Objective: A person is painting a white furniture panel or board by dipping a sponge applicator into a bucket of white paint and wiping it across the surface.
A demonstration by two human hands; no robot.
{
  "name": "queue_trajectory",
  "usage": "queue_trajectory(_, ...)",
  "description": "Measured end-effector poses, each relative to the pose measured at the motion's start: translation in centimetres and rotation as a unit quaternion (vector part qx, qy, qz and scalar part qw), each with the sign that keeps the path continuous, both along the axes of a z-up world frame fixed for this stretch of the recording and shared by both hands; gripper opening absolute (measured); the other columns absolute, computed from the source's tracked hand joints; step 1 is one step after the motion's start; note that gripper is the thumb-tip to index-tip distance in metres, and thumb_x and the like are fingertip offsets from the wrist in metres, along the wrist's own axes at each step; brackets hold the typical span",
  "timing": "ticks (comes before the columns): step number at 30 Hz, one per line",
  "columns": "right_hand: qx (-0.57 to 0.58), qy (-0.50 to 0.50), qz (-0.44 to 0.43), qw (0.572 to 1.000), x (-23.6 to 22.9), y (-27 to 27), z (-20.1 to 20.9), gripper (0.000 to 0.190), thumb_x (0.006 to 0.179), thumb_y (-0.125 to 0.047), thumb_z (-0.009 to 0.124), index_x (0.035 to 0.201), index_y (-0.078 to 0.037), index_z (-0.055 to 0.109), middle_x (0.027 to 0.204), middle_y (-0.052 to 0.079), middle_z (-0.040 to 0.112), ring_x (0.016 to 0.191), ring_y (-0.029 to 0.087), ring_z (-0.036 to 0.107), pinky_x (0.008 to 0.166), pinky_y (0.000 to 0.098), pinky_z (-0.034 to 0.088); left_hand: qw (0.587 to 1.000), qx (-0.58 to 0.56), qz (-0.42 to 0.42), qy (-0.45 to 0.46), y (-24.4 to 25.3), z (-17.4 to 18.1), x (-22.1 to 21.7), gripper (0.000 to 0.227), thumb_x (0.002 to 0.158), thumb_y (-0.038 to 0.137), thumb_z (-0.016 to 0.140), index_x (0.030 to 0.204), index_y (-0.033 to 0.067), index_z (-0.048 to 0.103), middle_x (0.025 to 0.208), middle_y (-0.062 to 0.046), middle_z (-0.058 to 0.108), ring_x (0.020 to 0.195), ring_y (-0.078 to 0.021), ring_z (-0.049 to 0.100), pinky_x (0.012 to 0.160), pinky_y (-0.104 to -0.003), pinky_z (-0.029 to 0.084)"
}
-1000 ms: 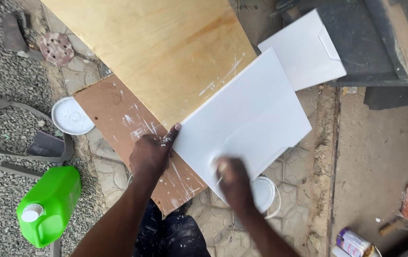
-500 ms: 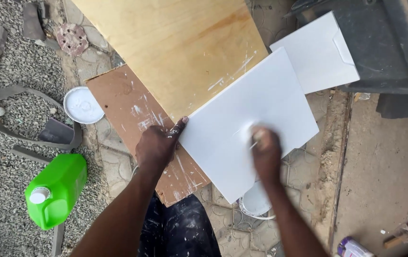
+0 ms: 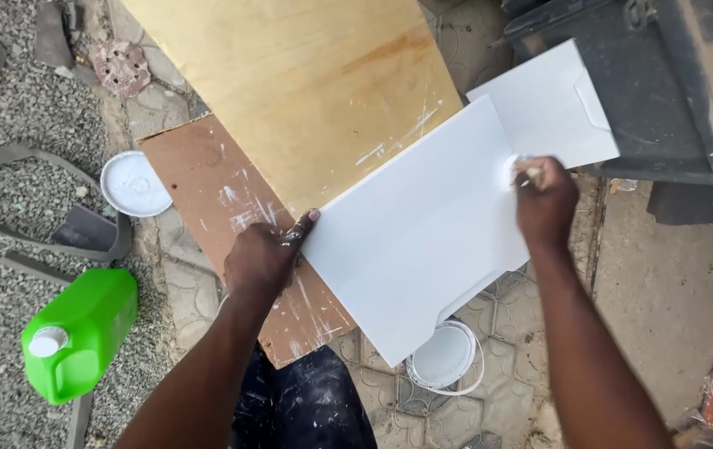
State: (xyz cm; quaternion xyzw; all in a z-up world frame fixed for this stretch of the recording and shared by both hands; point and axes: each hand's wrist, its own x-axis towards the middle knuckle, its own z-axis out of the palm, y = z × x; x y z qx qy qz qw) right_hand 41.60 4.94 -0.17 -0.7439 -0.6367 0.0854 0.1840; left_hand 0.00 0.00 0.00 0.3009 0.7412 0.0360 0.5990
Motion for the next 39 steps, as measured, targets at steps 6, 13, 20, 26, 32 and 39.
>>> queue_trajectory(6,-0.070,0.098,0.223,0.967,-21.9,-16.8,-0.4,0.023,0.083,-0.008,0.068,0.104,-0.016,0.072,0.089,0.002,0.070,0.084,0.026,0.067,0.080,0.0388,0.055,1.000,-0.014,0.000,-0.001,0.0,-0.4,0.2,0.072,0.089,0.071,0.066,0.078,0.0002,0.072,0.061,-0.008,0.072,0.041,-0.0250,0.066,0.049,-0.035,0.053)
queue_trajectory(13,-0.051,-0.131,0.182,0.973,-5.3,-4.2,-1.4,0.013,0.086,0.005,0.068,0.097,0.000,0.071,0.081,0.018,0.066,0.078,0.038,0.064,0.081,0.0480,0.054,1.000,-0.024,-0.001,0.009,0.2,0.6,0.3,0.071,0.089,0.072,0.067,0.076,0.0020,0.071,0.060,-0.007,0.072,0.039,-0.0233,0.065,0.053,-0.035,0.054)
queue_trajectory(20,-0.018,0.019,0.032,0.999,-10.2,-5.9,-0.6,0.011,0.095,-0.007,0.072,0.105,-0.005,0.071,0.097,0.017,0.071,0.094,0.039,0.068,0.085,0.0469,0.052,1.000,-0.013,-0.015,0.016,0.0,0.5,0.1,0.072,0.088,0.074,0.066,0.074,0.0041,0.070,0.057,-0.005,0.071,0.041,-0.0228,0.066,0.063,-0.037,0.055)
queue_trajectory(26,-0.090,0.108,0.226,0.964,-21.8,-13.2,1.7,0.026,0.083,0.003,0.067,0.109,-0.005,0.067,0.107,0.013,0.073,0.094,0.030,0.062,0.083,0.0408,0.053,0.994,-0.048,-0.088,0.049,0.6,1.6,0.9,0.078,0.084,0.085,0.051,0.057,0.0113,0.053,0.067,-0.010,0.065,0.070,-0.0317,0.067,0.070,-0.047,0.049)
queue_trajectory(32,-0.006,-0.064,0.136,0.989,-4.6,-0.3,-0.9,0.009,0.093,-0.003,0.068,0.099,-0.009,0.071,0.086,0.012,0.071,0.083,0.037,0.068,0.079,0.0471,0.053,0.999,-0.026,-0.006,0.018,0.1,-0.1,0.4,0.071,0.087,0.074,0.067,0.072,0.0046,0.071,0.057,-0.005,0.072,0.037,-0.0224,0.064,0.054,-0.036,0.052)
queue_trajectory(39,-0.073,0.039,-0.079,0.993,-1.5,3.9,1.5,0.012,0.093,-0.013,0.072,0.105,-0.012,0.072,0.088,0.012,0.072,0.084,0.032,0.071,0.075,0.0418,0.051,0.999,-0.027,0.004,0.017,0.6,0.2,0.5,0.072,0.089,0.072,0.067,0.072,0.0028,0.072,0.057,-0.006,0.072,0.035,-0.0220,0.062,0.050,-0.035,0.051)
